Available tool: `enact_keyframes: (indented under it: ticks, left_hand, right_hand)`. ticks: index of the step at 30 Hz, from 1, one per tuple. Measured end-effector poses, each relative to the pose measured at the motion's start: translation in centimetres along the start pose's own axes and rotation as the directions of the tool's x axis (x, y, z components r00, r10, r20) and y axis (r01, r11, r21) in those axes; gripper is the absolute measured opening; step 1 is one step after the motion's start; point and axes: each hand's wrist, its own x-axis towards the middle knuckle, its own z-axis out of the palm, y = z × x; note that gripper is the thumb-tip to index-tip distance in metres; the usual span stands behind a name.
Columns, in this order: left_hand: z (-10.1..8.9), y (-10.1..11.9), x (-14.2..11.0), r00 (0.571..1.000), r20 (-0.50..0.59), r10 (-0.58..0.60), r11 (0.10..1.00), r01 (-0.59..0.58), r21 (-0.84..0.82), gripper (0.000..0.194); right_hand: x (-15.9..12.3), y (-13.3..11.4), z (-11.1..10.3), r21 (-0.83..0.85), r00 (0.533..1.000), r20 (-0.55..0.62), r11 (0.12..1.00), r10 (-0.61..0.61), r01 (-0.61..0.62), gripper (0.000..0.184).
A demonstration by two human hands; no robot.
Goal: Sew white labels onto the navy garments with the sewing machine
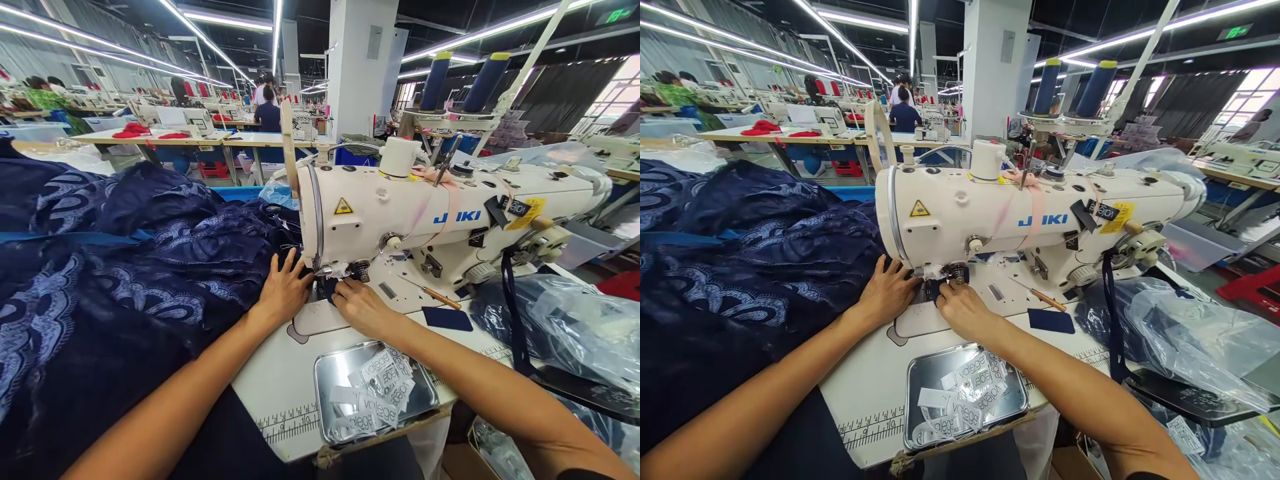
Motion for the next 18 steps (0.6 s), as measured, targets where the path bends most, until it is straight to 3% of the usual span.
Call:
enact_keyframes:
  ticks: [12,18]
  left_hand:
    - [0.8,-0.5,0.5,1.000,-0.008,-0.016,1.000,0.016,-0.007,0.027]
    - [0.5,-0.4,0.5,0.996,0.068,-0.065,0.998,0.065,0.005,0.030]
  right_hand:
    - [0.7,-0.5,0.9,-0.008,0.998,-0.021,0.998,0.063,-0.063,0.018]
    - [0.2,1.4,0.7,-0.027,0.999,-0.031,0.999,0.037,-0.038,0.019]
